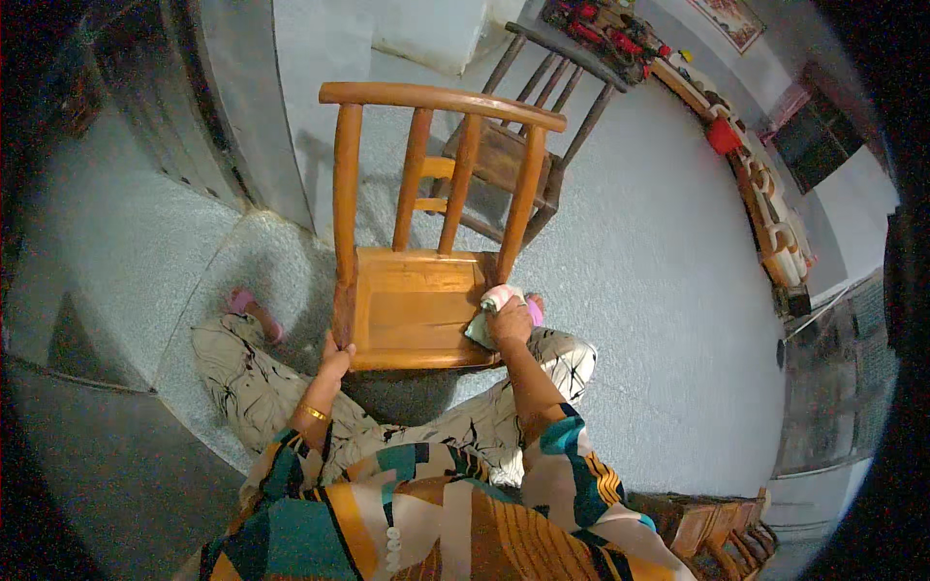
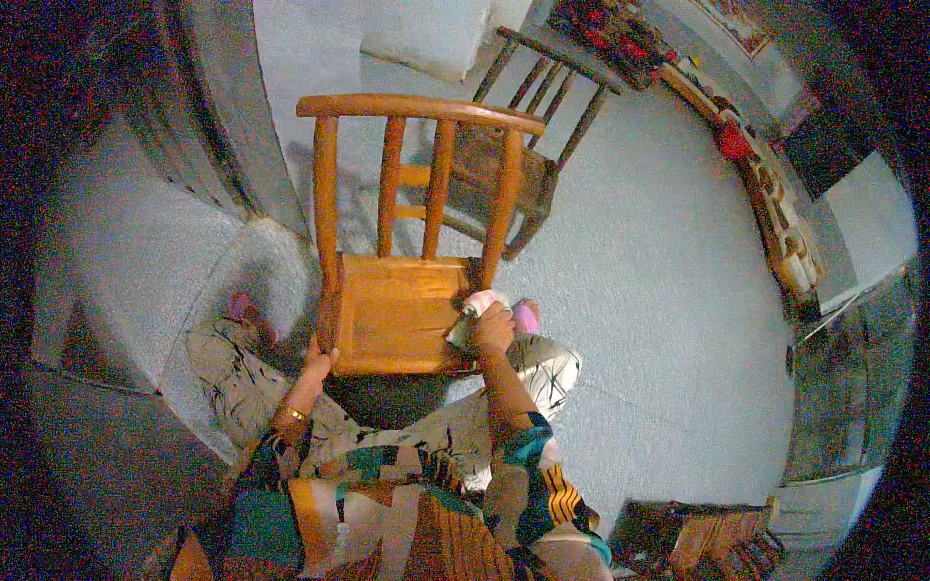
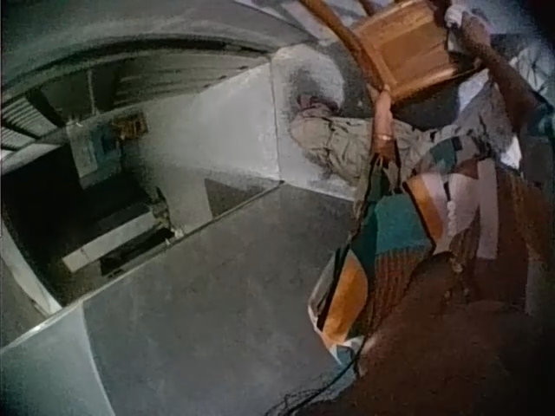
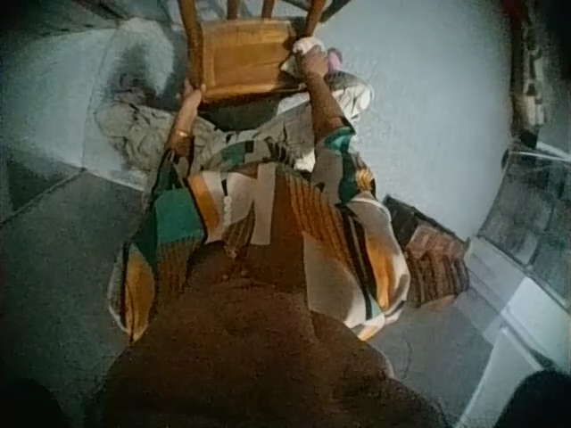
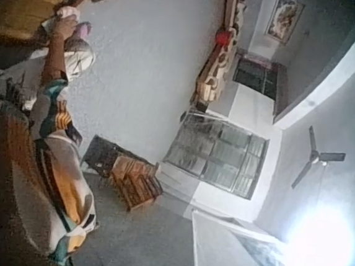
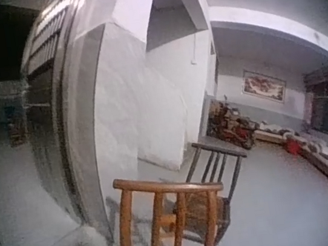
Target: The recorder is cleaning a wooden chair using a cloth.
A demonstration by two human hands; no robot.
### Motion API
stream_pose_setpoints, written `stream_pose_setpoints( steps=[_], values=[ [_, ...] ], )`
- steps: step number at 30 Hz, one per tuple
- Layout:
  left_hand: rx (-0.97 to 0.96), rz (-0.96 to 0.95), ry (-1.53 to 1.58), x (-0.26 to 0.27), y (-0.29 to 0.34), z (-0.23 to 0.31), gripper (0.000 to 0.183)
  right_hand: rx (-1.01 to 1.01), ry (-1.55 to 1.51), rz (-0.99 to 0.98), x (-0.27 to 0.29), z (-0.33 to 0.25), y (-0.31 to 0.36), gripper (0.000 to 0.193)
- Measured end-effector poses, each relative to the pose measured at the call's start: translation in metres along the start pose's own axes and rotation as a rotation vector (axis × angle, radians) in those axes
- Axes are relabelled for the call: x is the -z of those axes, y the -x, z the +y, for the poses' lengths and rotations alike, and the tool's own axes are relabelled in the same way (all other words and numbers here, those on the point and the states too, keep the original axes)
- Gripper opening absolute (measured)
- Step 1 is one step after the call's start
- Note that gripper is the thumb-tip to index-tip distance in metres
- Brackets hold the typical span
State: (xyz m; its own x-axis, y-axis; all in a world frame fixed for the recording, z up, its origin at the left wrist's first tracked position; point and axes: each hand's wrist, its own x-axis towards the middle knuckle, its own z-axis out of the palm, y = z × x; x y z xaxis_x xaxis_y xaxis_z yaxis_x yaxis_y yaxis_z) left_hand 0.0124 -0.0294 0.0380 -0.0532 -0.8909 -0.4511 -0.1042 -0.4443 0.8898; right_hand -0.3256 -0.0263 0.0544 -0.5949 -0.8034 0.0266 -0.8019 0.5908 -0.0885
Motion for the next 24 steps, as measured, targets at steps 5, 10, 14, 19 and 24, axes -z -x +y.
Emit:
stream_pose_setpoints(
  steps=[5, 10, 14, 19, 24],
  values=[
    [0.072, 0.012, -0.033, 0.009, -0.013, -0.026, 0.06, -0.032, 0.002, -0.228, 0.031, -0.003, 0.045, 0.049],
    [0.153, 0.079, 0.063, -0.003, 0.005, -0.002, 0.065, -0.038, -0.116, -0.268, 0.021, 0.02, 0.053, 0.061],
    [0.068, 0.075, -0.09, 0.018, -0.005, -0.025, 0.065, -0.009, -0.511, -0.25, -0.027, 0.019, 0.012, 0.068],
    [-0.03, 0.014, 0.096, -0.013, -0.031, -0.038, 0.062, -0.084, -0.541, -0.149, -0.12, 0.099, -0.08, 0.084],
    [-0.008, 0.037, -0.002, 0.0, -0.012, -0.017, 0.06, -0.082, -0.466, -0.302, -0.052, 0.023, -0.066, 0.077]
  ],
)
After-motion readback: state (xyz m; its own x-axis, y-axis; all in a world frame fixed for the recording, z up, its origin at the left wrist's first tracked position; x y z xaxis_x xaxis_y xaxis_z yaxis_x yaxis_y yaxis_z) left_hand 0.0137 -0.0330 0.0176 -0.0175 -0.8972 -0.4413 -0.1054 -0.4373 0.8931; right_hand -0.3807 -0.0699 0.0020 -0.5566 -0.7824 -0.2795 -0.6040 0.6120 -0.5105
